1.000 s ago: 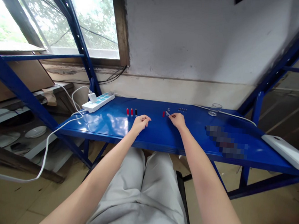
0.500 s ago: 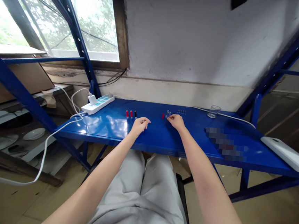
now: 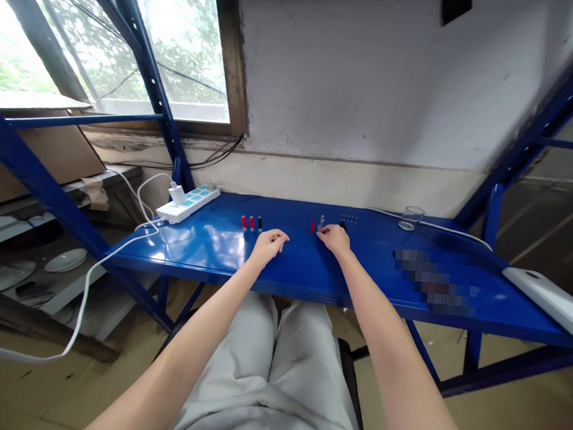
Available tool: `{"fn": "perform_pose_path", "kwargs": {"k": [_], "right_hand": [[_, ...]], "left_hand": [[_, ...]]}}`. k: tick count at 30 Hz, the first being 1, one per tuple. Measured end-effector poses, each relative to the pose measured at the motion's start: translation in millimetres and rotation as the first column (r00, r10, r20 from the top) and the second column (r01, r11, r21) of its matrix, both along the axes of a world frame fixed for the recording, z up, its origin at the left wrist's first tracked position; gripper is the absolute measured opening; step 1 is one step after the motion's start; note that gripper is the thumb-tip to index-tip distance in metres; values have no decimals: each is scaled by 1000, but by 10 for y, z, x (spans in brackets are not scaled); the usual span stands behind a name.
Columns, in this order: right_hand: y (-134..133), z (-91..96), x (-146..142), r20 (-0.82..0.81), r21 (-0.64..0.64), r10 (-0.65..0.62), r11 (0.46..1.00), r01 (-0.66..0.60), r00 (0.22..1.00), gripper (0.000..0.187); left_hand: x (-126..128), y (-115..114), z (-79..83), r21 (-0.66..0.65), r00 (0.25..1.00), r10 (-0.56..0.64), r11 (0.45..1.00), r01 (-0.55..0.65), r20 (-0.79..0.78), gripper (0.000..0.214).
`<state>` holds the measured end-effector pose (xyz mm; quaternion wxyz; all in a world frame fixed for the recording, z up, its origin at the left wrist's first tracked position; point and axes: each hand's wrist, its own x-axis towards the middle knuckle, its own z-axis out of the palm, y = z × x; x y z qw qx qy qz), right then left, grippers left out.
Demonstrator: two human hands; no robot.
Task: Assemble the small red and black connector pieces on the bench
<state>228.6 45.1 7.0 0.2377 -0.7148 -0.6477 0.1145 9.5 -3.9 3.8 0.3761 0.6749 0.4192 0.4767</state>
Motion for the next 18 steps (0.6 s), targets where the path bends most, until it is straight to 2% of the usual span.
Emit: {"fn": "perform_pose_path", "kwargs": {"k": [2,4,7,9,14,18], "right_hand": [[5,32,68,1,-8,41,999,-41,999,24],[14,59,188,7,29,23,999,-24,1000,22],[60,68,410,3,146,-158,977,156,987,23],[123,49,528,6,169,-254,953,250,967,30],[323,-21,573,119,46,-286,958,283,951,46],[423,-54,509,173,13,-294,955,296,940,43]], "left_hand": [[2,1,1,-4,1000,3,1000,-3,-5,22],[7,1,5,-1,1000,4,1000,-4,-13,22],[17,-8,16,28,999,1,1000,0,-33,21],[21,-17,23,59,999,2,998,1,-51,22],[17,-24,18,103,996,3,995,6,-86,23],[17,-9,2,105,995,6,994,5,-104,22]]}}
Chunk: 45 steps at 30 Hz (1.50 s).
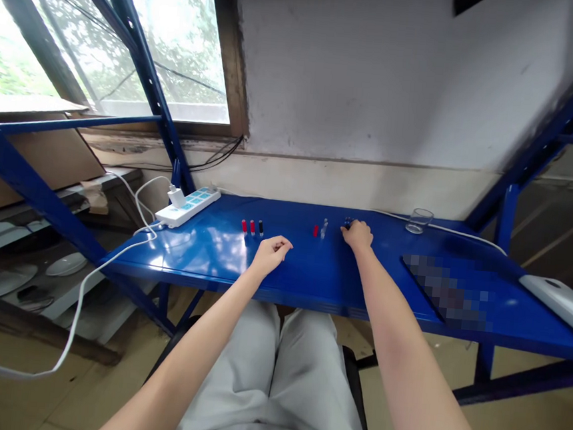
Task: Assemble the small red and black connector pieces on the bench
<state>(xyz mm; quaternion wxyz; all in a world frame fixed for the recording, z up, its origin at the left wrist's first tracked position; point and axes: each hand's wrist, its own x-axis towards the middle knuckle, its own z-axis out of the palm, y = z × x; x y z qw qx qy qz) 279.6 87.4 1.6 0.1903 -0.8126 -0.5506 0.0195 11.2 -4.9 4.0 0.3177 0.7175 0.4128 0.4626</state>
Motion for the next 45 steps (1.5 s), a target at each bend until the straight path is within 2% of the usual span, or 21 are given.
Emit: {"fn": "perform_pose_path", "kwargs": {"k": [5,9,14,18,22,26,29,32,36,41,45], "right_hand": [[57,-38,36,7,-22,19,1000,-19,1000,34],[50,-4,82,80,-110,89,991,-80,993,45],[-10,152,47,154,-254,240,947,-196,959,47],[-26,323,4,193,-277,263,939,-205,945,41],[16,587,-16,210,-203,236,960,-194,949,28],[87,944,-85,95,-32,240,971,-238,966,22],[124,1174,-201,3,65,319,946,-319,948,21],[134,1301,-365,-5,111,426,900,-422,905,22],[110,1315,-623,41,21,528,848,-529,848,20],[81,1225,-892,151,-154,477,876,-456,866,16],[115,1133,-982,209,-254,470,873,-416,858,21]], "left_hand": [[9,-9,0,5,1000,-13,1000,13,3,21],[7,-17,12,1,1000,-8,1000,8,-3,20],[0,-16,16,-1,1000,4,1000,-4,-2,22],[-7,-23,23,-6,1000,5,1000,-5,1,23],[-13,-32,30,-12,1000,7,1000,-7,4,23],[-17,-30,29,-15,1000,4,1000,-4,-1,23],[-16,-27,29,-19,1000,12,1000,-12,-3,22],[-9,-31,34,-22,1000,22,1000,-22,0,22],[-5,-37,42,-20,1000,28,999,-28,1,22],[-8,-37,40,-19,1000,17,1000,-17,2,23],[-5,-31,27,-19,1000,21,1000,-21,4,22]]}}
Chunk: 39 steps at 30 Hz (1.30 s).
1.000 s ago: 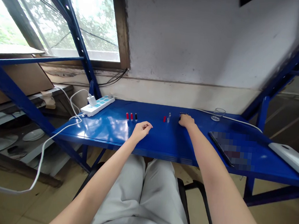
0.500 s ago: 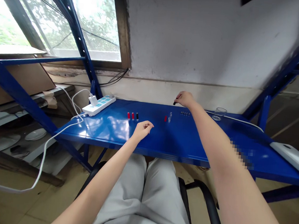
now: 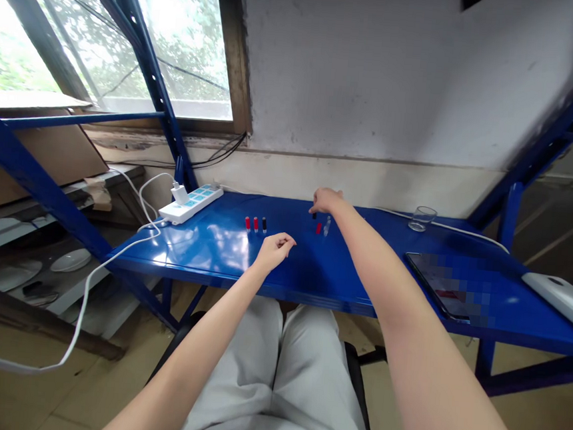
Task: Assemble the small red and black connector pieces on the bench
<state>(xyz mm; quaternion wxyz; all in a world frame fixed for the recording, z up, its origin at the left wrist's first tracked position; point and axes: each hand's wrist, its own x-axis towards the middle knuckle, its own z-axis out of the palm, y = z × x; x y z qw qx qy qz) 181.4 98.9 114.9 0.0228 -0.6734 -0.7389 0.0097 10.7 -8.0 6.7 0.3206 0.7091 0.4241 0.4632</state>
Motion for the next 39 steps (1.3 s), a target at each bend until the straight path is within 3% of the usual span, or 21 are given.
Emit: {"fn": "perform_pose_path", "kwargs": {"k": [11,22,39], "right_hand": [[28,-119,-89,111,-111,-24,993,36,994,20],[88,-212,-19,127,-113,-30,993,44,991,20],[-24,-244,-47,118,-103,-60,992,72,991,25]], "left_hand": [[-7,9,-7,6,1000,-4,1000,4,-4,23],[-2,25,-35,12,1000,-3,1000,3,-3,22],[-3,27,-33,21,1000,-2,1000,2,-10,23]]}}
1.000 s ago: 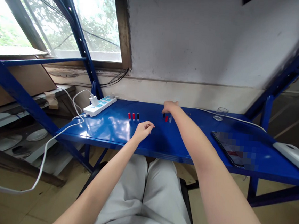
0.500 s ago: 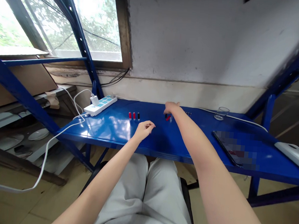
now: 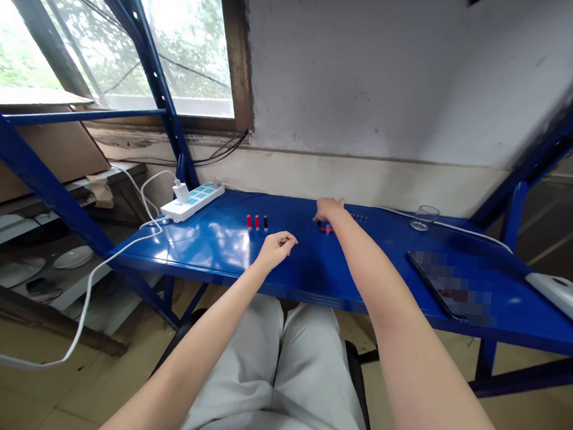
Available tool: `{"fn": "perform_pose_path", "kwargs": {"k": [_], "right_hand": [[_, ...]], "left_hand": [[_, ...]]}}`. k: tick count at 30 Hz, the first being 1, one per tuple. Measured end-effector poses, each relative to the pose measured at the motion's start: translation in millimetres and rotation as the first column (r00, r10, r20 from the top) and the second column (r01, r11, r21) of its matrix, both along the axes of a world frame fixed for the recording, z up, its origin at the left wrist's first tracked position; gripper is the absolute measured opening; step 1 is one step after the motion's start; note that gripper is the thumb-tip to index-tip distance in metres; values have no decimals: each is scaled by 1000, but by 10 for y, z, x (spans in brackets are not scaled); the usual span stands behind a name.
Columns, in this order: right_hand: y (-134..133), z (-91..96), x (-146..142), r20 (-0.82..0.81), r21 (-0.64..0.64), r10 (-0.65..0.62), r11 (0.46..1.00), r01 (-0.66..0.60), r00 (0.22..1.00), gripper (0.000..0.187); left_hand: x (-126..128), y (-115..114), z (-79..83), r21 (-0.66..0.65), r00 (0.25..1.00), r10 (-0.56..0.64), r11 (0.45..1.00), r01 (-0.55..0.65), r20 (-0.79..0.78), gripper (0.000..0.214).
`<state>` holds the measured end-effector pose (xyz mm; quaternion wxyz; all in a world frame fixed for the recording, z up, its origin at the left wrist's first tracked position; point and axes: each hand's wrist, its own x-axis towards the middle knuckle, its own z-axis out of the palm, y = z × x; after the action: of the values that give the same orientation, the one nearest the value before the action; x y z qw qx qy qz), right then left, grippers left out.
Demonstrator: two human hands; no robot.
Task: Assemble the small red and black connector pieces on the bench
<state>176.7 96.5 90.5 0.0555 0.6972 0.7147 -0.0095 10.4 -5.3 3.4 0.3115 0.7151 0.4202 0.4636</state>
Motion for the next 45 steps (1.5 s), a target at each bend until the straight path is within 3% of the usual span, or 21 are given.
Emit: {"fn": "perform_pose_path", "kwargs": {"k": [18,37,41,45], "right_hand": [[103,-179,53,9,62,6,998,-6,1000,20],[3,-131,26,47,21,-14,1000,13,999,26],[-82,-41,9,50,96,50,994,-55,998,22],[-268,90,-62,-7,331,198,925,-185,980,19]], "left_hand": [[-3,-2,3,-3,1000,4,1000,-4,-12,25],[-8,-6,1,12,999,19,1000,-18,-43,25],[22,-33,13,74,964,199,979,-188,-179,23],[48,-75,76,130,858,405,914,-384,-317,33]]}}
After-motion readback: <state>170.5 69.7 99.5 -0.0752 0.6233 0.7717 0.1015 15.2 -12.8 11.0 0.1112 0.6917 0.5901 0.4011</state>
